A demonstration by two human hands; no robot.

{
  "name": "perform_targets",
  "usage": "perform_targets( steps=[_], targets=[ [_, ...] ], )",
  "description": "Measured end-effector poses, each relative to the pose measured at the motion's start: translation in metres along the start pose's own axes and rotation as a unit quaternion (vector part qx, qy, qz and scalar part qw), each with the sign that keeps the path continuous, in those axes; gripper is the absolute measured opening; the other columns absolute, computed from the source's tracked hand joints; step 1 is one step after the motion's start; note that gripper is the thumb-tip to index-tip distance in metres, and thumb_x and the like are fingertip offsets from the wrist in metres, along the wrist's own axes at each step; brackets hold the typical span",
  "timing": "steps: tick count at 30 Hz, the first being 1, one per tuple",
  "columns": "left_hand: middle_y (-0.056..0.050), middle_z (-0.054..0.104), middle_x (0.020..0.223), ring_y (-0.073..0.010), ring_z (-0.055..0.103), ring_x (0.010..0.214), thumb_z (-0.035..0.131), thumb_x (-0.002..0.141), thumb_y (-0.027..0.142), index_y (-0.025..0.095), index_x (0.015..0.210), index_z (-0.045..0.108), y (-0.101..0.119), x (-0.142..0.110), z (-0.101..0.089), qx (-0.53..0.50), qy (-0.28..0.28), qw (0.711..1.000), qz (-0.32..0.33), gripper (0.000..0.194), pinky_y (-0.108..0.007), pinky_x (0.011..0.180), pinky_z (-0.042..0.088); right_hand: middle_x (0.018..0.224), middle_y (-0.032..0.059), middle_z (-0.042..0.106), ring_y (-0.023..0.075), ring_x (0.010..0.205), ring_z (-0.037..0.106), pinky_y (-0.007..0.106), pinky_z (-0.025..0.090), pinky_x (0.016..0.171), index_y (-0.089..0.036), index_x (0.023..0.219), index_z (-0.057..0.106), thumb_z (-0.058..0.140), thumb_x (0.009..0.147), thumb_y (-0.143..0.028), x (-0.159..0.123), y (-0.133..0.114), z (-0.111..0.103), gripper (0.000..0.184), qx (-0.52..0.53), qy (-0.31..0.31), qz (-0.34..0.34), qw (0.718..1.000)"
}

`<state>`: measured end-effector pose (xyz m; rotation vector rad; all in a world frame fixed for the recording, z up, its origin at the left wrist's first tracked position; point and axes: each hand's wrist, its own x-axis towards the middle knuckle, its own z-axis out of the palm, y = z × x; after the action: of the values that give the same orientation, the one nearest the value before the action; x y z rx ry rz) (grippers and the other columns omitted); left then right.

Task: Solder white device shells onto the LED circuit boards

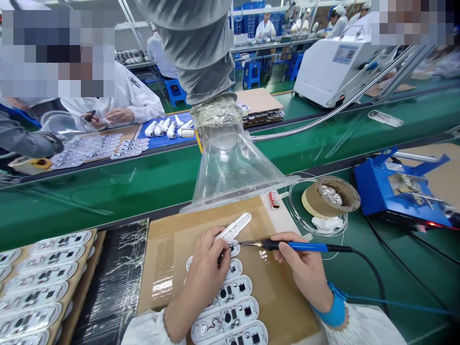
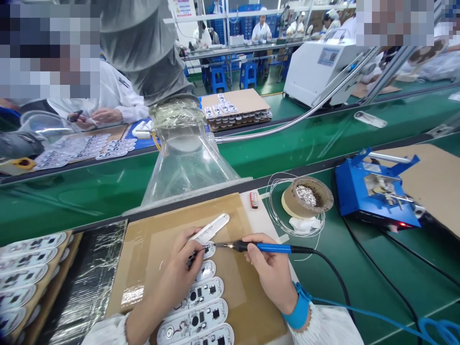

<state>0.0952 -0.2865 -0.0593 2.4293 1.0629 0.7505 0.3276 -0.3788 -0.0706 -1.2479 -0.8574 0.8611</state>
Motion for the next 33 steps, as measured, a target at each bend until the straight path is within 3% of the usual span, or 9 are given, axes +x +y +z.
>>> perform_targets(
  steps=[5, 9, 12, 15, 19, 25, 33],
  targets=[
    [-0.01, 0.061, 0.138, -0.0288, 0.065, 0.126, 0.052, 0.105, 0.016, 0.025, 0.096, 0.063, -0.004, -0.003, 0.0, -0.018, -0.011, 0.999, -0.03, 0.016, -0.051, 0.099, 0.059, 0.069, 0.0011, 0.072, 0.0139, 0.06, 0.066, 0.021, 0.056, 0.057, -0.025, 0.101, 0.082, 0.074, 0.102, -0.042, 0.001, 0.001, -0.003, 0.019, -0.002, 0.021, -0.021, 1.0],
    [-0.01, 0.057, 0.149, -0.0301, 0.061, 0.138, 0.054, 0.105, 0.019, 0.029, 0.109, 0.068, -0.007, -0.004, -0.007, -0.059, -0.03, 0.997, -0.043, 0.019, -0.056, 0.107, 0.057, 0.069, 0.0017, 0.073, 0.0142, 0.059, 0.067, 0.021, 0.056, 0.056, -0.025, 0.099, 0.082, 0.074, 0.102, -0.042, 0.003, -0.001, -0.003, 0.019, 0.009, 0.033, -0.031, 0.999],
    [-0.01, 0.054, 0.154, -0.0292, 0.057, 0.145, 0.059, 0.105, 0.024, 0.031, 0.118, 0.067, -0.006, -0.002, -0.016, -0.105, -0.046, 0.992, -0.054, 0.017, -0.054, 0.115, 0.054, 0.069, 0.0019, 0.073, 0.014, 0.06, 0.067, 0.02, 0.056, 0.056, -0.025, 0.1, 0.083, 0.075, 0.101, -0.042, 0.004, -0.001, -0.003, 0.019, 0.028, 0.033, -0.029, 0.999],
    [-0.009, 0.055, 0.154, -0.0281, 0.057, 0.145, 0.06, 0.106, 0.027, 0.029, 0.108, 0.068, -0.006, 0.0, -0.022, -0.132, -0.054, 0.988, -0.06, 0.008, -0.05, 0.116, 0.054, 0.068, 0.0016, 0.072, 0.0137, 0.06, 0.066, 0.02, 0.055, 0.056, -0.025, 0.1, 0.083, 0.075, 0.101, -0.043, 0.004, 0.0, -0.003, 0.02, 0.04, 0.03, -0.02, 0.999],
    [-0.009, 0.059, 0.148, -0.028, 0.06, 0.14, 0.056, 0.107, 0.025, 0.027, 0.096, 0.068, -0.007, 0.0, -0.017, -0.106, -0.056, 0.991, -0.053, 0.017, -0.048, 0.111, 0.056, 0.068, 0.0012, 0.072, 0.0132, 0.059, 0.065, 0.02, 0.055, 0.056, -0.025, 0.1, 0.083, 0.076, 0.1, -0.044, 0.003, -0.001, -0.002, 0.02, 0.04, 0.027, -0.021, 0.999],
    [-0.01, 0.059, 0.145, -0.0292, 0.06, 0.135, 0.053, 0.108, 0.02, 0.025, 0.099, 0.065, -0.01, -0.002, -0.002, -0.041, -0.038, 0.998, -0.012, 0.016, -0.051, 0.108, 0.055, 0.068, 0.0018, 0.071, 0.0144, 0.06, 0.065, 0.022, 0.055, 0.057, -0.023, 0.098, 0.082, 0.076, 0.1, -0.044, 0.001, -0.003, 0.001, 0.023, 0.025, 0.002, 0.002, 1.0],
    [-0.01, 0.06, 0.142, -0.0278, 0.062, 0.131, 0.053, 0.107, 0.017, 0.024, 0.1, 0.062, -0.005, 0.001, -0.003, -0.013, -0.032, 0.999, 0.001, 0.014, -0.048, 0.105, 0.055, 0.07, 0.0025, 0.071, 0.016, 0.062, 0.066, 0.024, 0.056, 0.058, -0.022, 0.099, 0.081, 0.076, 0.099, -0.045, -0.002, -0.002, 0.0, 0.024, 0.008, -0.007, 0.024, 1.0]
  ],
)
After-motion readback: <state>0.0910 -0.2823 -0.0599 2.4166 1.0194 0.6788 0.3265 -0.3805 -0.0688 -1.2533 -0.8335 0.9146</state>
